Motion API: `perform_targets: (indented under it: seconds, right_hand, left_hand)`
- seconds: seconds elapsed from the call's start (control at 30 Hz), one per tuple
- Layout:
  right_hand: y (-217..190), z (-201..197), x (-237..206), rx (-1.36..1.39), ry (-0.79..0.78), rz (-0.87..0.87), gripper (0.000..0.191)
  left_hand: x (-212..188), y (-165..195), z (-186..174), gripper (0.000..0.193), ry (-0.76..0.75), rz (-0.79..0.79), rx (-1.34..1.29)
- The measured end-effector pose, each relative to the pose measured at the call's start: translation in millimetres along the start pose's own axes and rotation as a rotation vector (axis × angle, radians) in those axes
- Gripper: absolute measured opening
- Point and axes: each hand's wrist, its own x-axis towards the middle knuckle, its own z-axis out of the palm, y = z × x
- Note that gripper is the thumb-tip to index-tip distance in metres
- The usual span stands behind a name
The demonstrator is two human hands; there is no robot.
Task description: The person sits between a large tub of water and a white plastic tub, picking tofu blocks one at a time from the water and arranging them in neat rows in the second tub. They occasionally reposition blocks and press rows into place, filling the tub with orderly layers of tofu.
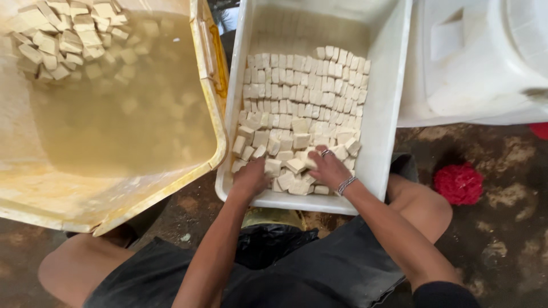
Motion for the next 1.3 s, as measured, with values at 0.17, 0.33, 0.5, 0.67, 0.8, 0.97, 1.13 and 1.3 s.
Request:
perform_targets:
  seconds: [0.17, 0.33, 0.5, 0.67, 0.8, 0.97, 1.13, 1.3]
  right_hand:
    - [1, -5, 6, 0.146, -0.099, 0.259, 0.056]
    - [1, -2, 16, 0.305, 0.184, 0.358, 0.059]
    - [-24, 13, 38, 0.244, 0.171, 0.465, 0.062]
    - [-61, 24, 39, 0.118, -0.132, 0.529, 0.066]
    - [-61, 24, 35, 0.156, -0.049, 0.547, 0.066]
    - [-47, 25, 36, 0.168, -0.091, 0.566, 0.067]
    - [-52, 18, 40, 0.161, -0.094, 0.568, 0.067]
    - [-59, 14, 49, 0.094, -0.174, 0.621, 0.062]
  left_hand:
    - [5, 4, -11, 0.047, 0.053, -0.024, -0.143]
    - [20, -8, -11, 0.046, 0.162, -0.038, -0.361]
    - [19, -21, -11, 0.049, 0.283, -0.071, -0.478]
    - [8, -26, -6, 0.048, 0.282, -0.083, -0.591]
    - [6, -25, 3, 0.049, 0.267, -0.107, -0.587]
    - [6, -24, 1, 0.055, 0.316, -0.091, -0.640]
    - [4, -22, -5, 0.054, 0.239, -0.152, -0.680]
    - [5, -21, -4, 0.052, 0.234, -0.173, -0.668]
